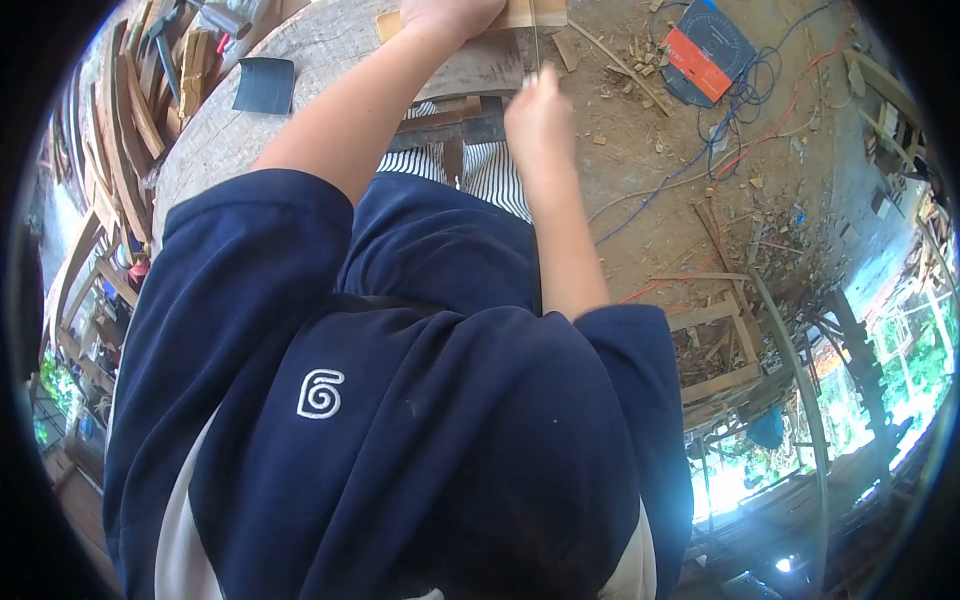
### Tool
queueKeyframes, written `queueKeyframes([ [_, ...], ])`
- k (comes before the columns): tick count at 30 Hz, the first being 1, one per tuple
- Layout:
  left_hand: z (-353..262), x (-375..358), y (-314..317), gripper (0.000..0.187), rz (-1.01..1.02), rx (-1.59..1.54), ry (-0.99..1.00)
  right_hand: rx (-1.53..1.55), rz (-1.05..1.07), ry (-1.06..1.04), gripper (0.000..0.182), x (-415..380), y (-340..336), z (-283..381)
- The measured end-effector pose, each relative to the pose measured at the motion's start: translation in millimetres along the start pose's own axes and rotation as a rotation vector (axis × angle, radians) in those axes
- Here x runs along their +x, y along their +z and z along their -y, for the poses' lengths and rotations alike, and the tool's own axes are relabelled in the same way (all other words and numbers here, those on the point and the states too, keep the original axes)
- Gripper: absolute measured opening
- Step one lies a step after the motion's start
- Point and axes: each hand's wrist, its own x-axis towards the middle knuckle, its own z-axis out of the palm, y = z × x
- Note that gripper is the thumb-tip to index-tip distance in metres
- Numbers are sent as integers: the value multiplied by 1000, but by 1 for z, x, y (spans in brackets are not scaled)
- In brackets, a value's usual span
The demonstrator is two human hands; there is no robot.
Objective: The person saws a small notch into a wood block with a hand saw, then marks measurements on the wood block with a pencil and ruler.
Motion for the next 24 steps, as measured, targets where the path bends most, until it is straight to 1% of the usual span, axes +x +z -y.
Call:
queueKeyframes([
  [2, 0, 3, 0, 43, -1, 0, -3, 9, 7, 109, 18, -30, -1, -9],
  [4, 2, 0, 2, 43, 10, 2, -7, 27, 8, 122, 20, -24, -6, -4],
  [7, -1, 4, 4, 43, 11, 7, 11, -54, 25, 49, 20, 22, -8, 18],
  [10, 1, 4, 2, 43, 11, 16, -21, -53, 38, 63, 22, 23, -8, 18],
  [12, 2, 3, 3, 43, 0, 6, -2, -79, 74, 83, 23, -9, -6, 2],
  [14, 2, 4, 2, 43, 0, -17, -3, -8, 38, 99, 22, -32, -2, -18],
  [16, 2, 0, 3, 43, 13, -36, 1, 19, 18, 82, 19, -18, 1, -13],
  [18, 0, 2, 1, 43, 22, -2, 10, -47, 5, 14, 18, 20, 4, 2],
  [19, 1, 1, 2, 43, 22, 1, 6, -61, -90, -75, 18, 33, 7, 4],
  [20, 1, -1, 3, 43, 13, -2, 5, -58, -85, -73, 18, 28, 6, 3],
  [22, 3, 1, 4, 43, -5, -5, 1, -4, 27, 4, 18, 14, 1, -2],
  [23, 4, 2, 6, 42, -12, -11, 12, -25, 44, 82, 19, -5, -2, -5],
  [24, 4, 3, 7, 42, -20, -20, 20, -27, 44, 79, 19, -17, -1, -13],
])
